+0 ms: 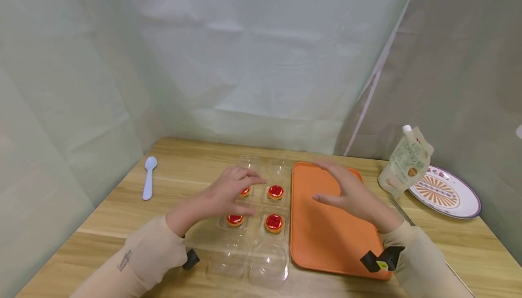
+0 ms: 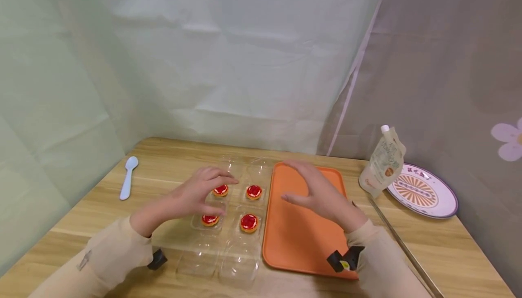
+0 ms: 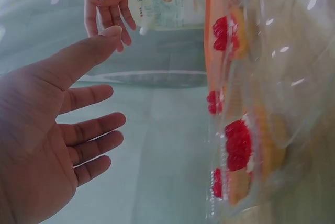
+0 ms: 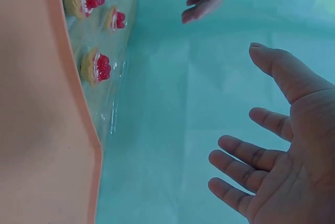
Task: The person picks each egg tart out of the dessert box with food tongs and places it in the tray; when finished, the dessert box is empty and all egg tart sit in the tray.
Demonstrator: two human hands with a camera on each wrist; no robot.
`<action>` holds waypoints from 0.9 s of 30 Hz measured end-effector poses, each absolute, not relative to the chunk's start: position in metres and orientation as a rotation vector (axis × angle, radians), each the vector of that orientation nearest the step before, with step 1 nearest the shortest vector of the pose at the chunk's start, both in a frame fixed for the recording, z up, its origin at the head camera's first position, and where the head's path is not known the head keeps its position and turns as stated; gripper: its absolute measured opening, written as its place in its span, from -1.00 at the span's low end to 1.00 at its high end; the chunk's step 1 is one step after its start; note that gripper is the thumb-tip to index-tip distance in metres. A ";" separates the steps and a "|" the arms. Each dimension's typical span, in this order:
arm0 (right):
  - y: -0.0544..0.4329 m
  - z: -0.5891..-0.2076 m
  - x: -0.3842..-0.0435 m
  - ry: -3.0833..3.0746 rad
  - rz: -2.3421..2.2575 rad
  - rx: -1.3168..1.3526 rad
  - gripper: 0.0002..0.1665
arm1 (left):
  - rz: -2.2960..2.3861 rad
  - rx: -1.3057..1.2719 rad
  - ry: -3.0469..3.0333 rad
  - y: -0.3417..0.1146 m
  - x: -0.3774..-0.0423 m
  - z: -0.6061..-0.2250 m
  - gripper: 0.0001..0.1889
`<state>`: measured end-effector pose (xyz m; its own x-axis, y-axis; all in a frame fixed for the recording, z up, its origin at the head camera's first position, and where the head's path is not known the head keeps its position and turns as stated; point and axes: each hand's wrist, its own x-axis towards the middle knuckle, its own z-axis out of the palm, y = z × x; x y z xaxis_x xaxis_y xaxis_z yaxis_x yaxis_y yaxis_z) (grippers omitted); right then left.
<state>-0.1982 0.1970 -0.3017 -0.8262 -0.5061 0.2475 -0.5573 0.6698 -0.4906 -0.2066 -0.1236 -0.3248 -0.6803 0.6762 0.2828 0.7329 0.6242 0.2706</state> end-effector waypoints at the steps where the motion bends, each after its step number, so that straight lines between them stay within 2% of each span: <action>1: 0.199 -0.302 -0.195 -2.782 0.854 0.898 -0.10 | -0.550 -1.176 -2.689 -0.123 -0.205 -0.326 -0.27; 14: 0.228 -0.310 -0.149 -2.712 0.664 0.871 -0.18 | -0.542 -1.191 -2.670 -0.117 -0.191 -0.345 -0.28; 27: 0.255 -0.342 -0.118 -2.614 0.523 0.755 -0.09 | -0.576 -1.130 -2.765 -0.113 -0.190 -0.364 -0.28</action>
<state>-0.1179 0.2550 -0.3422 -0.7888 -0.4280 0.4411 -0.5648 0.7878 -0.2457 -0.1901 -0.1130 -0.3636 -0.7197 0.6547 0.2310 0.6925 0.6533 0.3060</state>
